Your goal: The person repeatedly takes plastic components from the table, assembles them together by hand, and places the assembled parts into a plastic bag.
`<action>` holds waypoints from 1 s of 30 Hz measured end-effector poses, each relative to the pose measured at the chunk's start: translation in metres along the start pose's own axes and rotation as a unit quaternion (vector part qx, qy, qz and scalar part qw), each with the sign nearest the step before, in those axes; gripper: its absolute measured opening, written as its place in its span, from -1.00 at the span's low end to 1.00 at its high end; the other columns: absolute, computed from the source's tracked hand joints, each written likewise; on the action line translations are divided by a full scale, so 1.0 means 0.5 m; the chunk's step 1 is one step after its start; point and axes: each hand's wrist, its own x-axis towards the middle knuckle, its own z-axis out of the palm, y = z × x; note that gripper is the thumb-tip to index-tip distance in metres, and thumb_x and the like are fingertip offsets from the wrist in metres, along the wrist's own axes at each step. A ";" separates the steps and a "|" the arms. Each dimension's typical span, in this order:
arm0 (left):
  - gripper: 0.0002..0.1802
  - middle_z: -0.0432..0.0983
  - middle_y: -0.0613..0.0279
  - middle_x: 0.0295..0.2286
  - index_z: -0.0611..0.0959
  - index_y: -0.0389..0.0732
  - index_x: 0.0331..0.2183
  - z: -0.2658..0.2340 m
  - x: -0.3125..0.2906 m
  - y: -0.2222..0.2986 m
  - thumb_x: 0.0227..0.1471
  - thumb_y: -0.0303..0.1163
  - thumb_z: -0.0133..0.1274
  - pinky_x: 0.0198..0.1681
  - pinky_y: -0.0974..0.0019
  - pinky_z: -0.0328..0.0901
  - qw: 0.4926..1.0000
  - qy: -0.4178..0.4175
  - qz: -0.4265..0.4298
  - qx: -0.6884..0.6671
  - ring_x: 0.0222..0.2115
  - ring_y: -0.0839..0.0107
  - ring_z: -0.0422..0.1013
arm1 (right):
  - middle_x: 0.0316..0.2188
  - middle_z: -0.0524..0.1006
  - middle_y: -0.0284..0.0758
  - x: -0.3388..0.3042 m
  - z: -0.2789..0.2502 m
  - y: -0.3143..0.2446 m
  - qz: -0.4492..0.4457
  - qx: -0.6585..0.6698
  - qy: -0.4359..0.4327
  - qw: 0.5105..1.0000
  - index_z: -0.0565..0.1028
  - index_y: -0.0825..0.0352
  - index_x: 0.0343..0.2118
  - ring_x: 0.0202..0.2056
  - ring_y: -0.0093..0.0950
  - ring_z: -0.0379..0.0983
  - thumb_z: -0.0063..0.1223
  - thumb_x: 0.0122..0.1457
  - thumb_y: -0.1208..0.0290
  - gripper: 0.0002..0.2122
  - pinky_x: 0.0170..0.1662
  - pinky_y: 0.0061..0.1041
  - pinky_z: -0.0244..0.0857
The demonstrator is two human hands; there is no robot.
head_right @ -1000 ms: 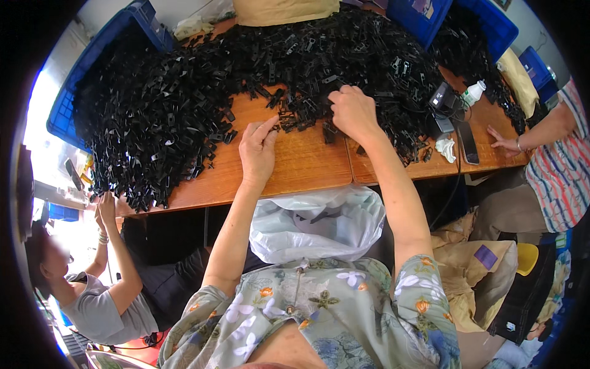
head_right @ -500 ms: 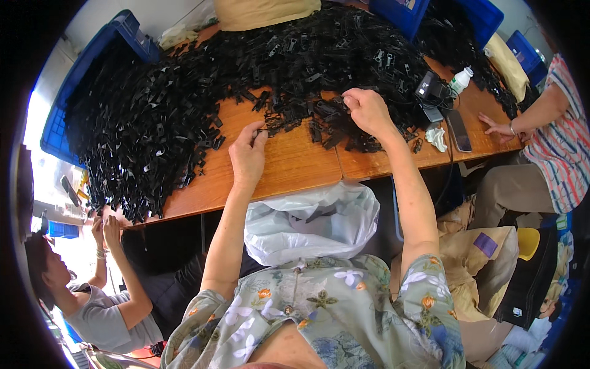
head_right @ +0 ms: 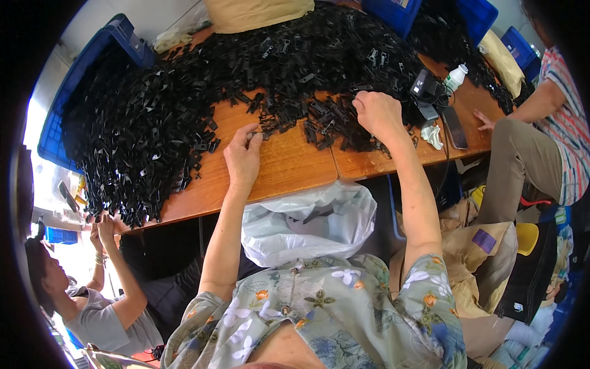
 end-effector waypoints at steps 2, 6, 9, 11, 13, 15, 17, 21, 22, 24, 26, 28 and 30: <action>-0.73 0.63 0.02 -0.41 0.64 -0.26 -0.14 0.002 0.000 -0.008 0.07 -0.48 0.14 -0.30 0.29 0.37 1.000 0.006 0.005 -0.017 -0.44 0.25 0.53 | -0.49 0.57 -0.24 0.007 0.014 -0.010 -0.039 -0.019 0.063 0.997 0.56 0.25 -0.42 -0.37 -0.23 0.56 0.00 0.15 0.45 -0.90 -0.34 -0.21 0.43; -0.73 0.63 0.01 -0.41 0.64 -0.26 -0.14 0.008 0.003 -0.007 0.06 -0.48 0.14 -0.30 0.29 0.37 0.999 0.013 0.019 -0.024 -0.44 0.23 0.53 | -0.51 0.48 -0.36 0.048 0.041 -0.053 -0.184 0.041 0.189 0.964 0.55 0.21 -0.47 -0.35 -0.30 0.49 0.04 -0.02 0.53 -0.92 -0.41 -0.30 0.42; -0.74 0.62 0.02 -0.43 0.63 -0.28 -0.14 0.001 0.002 -0.007 0.10 -0.47 0.10 -0.31 0.29 0.37 1.000 0.006 0.014 -0.023 -0.45 0.28 0.53 | -0.38 0.43 -0.39 0.096 0.059 -0.091 -0.252 0.001 0.129 0.959 0.57 0.20 -0.48 -0.22 -0.37 0.38 0.13 -0.13 0.58 -0.87 -0.26 -0.38 0.37; -0.74 0.62 0.06 -0.43 0.62 -0.28 -0.11 0.005 0.004 -0.009 0.14 -0.47 0.05 -0.31 0.31 0.38 0.997 -0.009 -0.006 -0.073 -0.46 0.35 0.51 | -0.36 0.43 -0.38 0.127 0.072 -0.091 -0.279 -0.036 0.115 0.953 0.58 0.20 -0.49 -0.19 -0.38 0.36 0.14 -0.15 0.57 -0.87 -0.19 -0.39 0.32; -0.73 0.62 0.08 -0.42 0.61 -0.30 -0.10 0.004 0.009 -0.017 0.15 -0.48 0.03 -0.31 0.33 0.38 0.994 -0.013 -0.006 -0.112 -0.46 0.39 0.50 | -0.34 0.42 -0.38 0.151 0.079 -0.093 -0.310 -0.072 0.100 0.943 0.59 0.20 -0.50 -0.16 -0.39 0.34 0.16 -0.16 0.57 -0.87 -0.12 -0.40 0.27; -0.72 0.62 0.10 -0.41 0.60 -0.32 -0.08 0.000 0.015 -0.023 0.17 -0.48 0.01 -0.30 0.35 0.38 0.988 -0.016 -0.008 -0.151 -0.46 0.43 0.50 | -0.34 0.40 -0.36 0.162 0.076 -0.093 -0.332 -0.079 0.080 0.937 0.61 0.23 -0.45 -0.16 -0.36 0.31 0.16 -0.16 0.62 -0.83 -0.10 -0.39 0.19; -0.70 0.62 0.11 -0.36 0.58 -0.36 -0.06 -0.008 0.020 -0.028 0.17 -0.50 -0.01 -0.30 0.40 0.39 0.978 -0.027 -0.020 -0.205 -0.42 0.46 0.49 | -0.31 0.42 -0.37 0.157 0.066 -0.095 -0.329 -0.064 0.068 0.940 0.62 0.26 -0.39 -0.17 -0.36 0.33 0.20 -0.14 0.58 -0.81 -0.11 -0.40 0.24; -0.69 0.62 0.12 -0.34 0.58 -0.39 -0.06 -0.010 0.023 -0.027 0.16 -0.51 0.01 -0.29 0.42 0.39 0.966 -0.033 -0.046 -0.253 -0.39 0.49 0.49 | -0.23 0.49 -0.34 0.107 0.035 -0.110 -0.254 0.092 0.144 0.952 0.57 0.32 -0.23 -0.15 -0.29 0.39 0.23 0.02 0.44 -0.78 -0.11 -0.33 0.34; -0.70 0.62 0.13 -0.33 0.59 -0.39 -0.06 -0.009 0.023 -0.029 0.16 -0.52 0.02 -0.28 0.42 0.39 0.962 -0.049 -0.045 -0.264 -0.38 0.49 0.49 | -0.25 0.51 -0.29 0.091 0.029 -0.114 -0.223 0.148 0.119 0.956 0.56 0.33 -0.18 -0.18 -0.27 0.41 0.22 0.03 0.44 -0.74 -0.12 -0.32 0.35; -0.71 0.62 0.13 -0.33 0.59 -0.39 -0.07 -0.007 0.017 -0.028 0.15 -0.53 0.03 -0.27 0.42 0.39 0.958 -0.065 -0.046 -0.275 -0.37 0.49 0.49 | -0.36 0.54 -0.16 0.050 0.012 -0.132 -0.162 0.265 0.056 0.949 0.53 0.40 -0.09 -0.27 -0.19 0.46 0.18 0.08 0.46 -0.68 -0.16 -0.31 0.36; -0.73 0.60 0.22 -0.35 0.61 -0.37 -0.10 -0.010 0.011 -0.025 0.13 -0.53 0.06 -0.21 0.45 0.37 0.962 -0.080 -0.045 -0.258 -0.35 0.53 0.47 | -0.29 0.58 -0.20 -0.004 0.005 -0.169 -0.121 0.358 -0.002 0.926 0.50 0.37 0.01 -0.33 -0.37 0.44 0.15 0.13 0.48 -0.65 -0.22 -0.45 0.35; -0.75 0.62 0.19 -0.36 0.63 -0.32 -0.14 -0.003 0.004 -0.022 0.11 -0.50 0.09 -0.23 0.40 0.38 0.981 -0.057 -0.023 -0.185 -0.37 0.48 0.50 | -0.23 0.60 -0.25 -0.051 0.023 -0.183 -0.117 0.420 -0.037 0.899 0.49 0.34 0.06 -0.37 -0.56 0.41 0.15 0.16 0.50 -0.63 -0.27 -0.55 0.34; -0.78 0.64 0.15 -0.37 0.64 -0.28 -0.18 -0.002 -0.005 -0.021 0.08 -0.47 0.13 -0.24 0.36 0.39 0.994 -0.033 -0.005 -0.109 -0.39 0.43 0.52 | -0.11 0.61 -0.17 -0.088 0.044 -0.204 -0.125 0.439 -0.069 0.887 0.48 0.40 0.06 -0.23 -0.51 0.52 0.15 0.17 0.51 -0.63 -0.16 -0.54 0.39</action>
